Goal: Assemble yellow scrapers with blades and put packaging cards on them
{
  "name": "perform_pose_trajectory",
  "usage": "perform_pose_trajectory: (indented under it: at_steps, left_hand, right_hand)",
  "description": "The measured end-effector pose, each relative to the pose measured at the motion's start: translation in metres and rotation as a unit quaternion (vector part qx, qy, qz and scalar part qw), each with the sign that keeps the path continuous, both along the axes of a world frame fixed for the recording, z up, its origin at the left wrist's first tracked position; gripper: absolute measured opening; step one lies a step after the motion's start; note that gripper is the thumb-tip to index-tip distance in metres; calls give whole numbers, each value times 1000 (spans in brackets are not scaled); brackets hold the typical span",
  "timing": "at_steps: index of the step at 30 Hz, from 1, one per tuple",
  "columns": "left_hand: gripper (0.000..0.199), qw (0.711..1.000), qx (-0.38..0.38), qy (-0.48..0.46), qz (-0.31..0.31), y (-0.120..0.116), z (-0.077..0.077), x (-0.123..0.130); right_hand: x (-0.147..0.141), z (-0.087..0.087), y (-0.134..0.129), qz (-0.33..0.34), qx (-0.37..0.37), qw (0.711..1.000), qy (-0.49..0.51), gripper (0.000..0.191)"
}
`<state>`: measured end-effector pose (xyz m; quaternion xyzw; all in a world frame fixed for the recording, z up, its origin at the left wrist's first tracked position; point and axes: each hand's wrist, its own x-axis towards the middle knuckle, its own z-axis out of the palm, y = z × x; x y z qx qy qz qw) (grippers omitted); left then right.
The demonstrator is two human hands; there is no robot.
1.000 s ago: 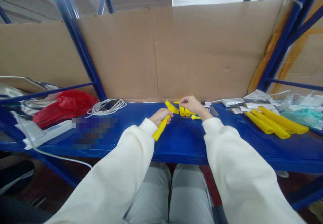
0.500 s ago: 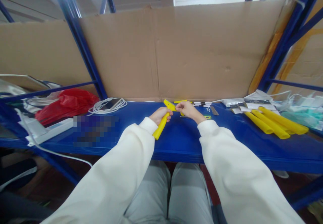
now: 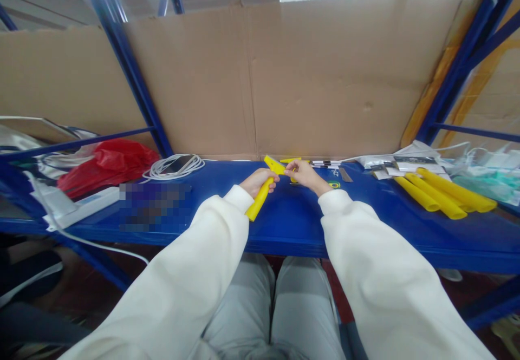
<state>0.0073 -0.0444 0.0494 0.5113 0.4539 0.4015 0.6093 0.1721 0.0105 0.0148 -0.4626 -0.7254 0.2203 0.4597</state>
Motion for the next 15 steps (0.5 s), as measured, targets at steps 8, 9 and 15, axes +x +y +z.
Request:
perform_pose_trajectory:
  at_steps: [8, 9, 15]
  left_hand:
    - [17, 999, 4, -25, -34, 1, -2, -1]
    - [17, 999, 4, -29, -39, 1, -1, -1]
    - [19, 999, -5, -40, -33, 0, 0, -1]
  right_hand:
    - [4, 0, 1, -43, -42, 996, 64, 32]
    - [4, 0, 1, -40, -46, 996, 66, 31]
    - [1, -1, 0, -41, -44, 998, 33, 34]
